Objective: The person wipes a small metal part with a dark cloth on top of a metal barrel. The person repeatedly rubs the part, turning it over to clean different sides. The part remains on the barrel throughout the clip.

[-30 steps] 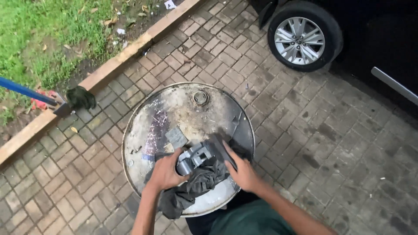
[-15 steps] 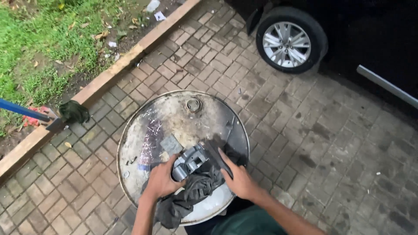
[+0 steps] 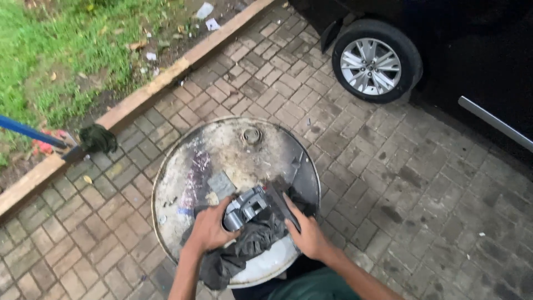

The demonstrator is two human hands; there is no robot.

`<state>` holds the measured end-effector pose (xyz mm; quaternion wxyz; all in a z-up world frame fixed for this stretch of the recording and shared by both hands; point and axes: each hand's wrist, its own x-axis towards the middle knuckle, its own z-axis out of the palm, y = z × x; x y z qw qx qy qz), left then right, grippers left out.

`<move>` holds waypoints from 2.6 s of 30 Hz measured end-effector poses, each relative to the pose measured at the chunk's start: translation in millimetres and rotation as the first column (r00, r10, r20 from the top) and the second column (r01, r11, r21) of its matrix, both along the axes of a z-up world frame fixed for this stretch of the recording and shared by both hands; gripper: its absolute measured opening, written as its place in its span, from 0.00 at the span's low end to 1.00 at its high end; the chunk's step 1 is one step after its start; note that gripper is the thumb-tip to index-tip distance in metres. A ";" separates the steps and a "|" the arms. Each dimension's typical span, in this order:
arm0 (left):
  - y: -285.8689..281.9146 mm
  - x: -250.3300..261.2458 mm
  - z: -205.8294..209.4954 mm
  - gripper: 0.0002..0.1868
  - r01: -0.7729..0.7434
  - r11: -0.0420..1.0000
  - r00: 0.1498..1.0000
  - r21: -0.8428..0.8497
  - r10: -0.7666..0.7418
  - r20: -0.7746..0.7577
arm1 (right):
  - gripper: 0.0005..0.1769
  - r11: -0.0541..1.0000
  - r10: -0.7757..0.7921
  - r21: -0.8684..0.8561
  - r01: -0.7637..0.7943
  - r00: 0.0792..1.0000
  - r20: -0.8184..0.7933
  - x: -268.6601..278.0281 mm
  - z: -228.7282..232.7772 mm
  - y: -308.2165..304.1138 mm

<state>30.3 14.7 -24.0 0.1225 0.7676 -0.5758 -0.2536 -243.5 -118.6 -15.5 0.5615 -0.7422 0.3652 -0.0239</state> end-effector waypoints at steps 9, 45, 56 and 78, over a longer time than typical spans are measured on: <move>-2.3 -9.3 43.3 0.45 -0.138 0.985 0.987 0.104 0.145 -0.063 | 0.34 1.000 -0.020 0.001 0.020 0.998 -0.052 61.6 90.1 -18.9; -8.0 -56.0 48.8 0.55 -0.409 0.912 0.911 0.020 0.409 -0.046 | 0.16 0.764 -0.482 0.538 0.357 0.869 0.108 54.1 -39.4 0.2; -6.5 -66.5 40.9 0.43 -0.527 0.835 0.843 -0.158 0.537 0.029 | 0.37 0.998 0.062 0.015 -0.061 0.994 -0.090 21.7 46.8 -41.0; 4.6 -56.3 14.1 0.31 -0.401 0.875 0.902 -0.272 0.429 0.050 | 0.33 0.975 0.108 -0.167 -0.145 0.972 -0.209 73.2 91.8 -33.1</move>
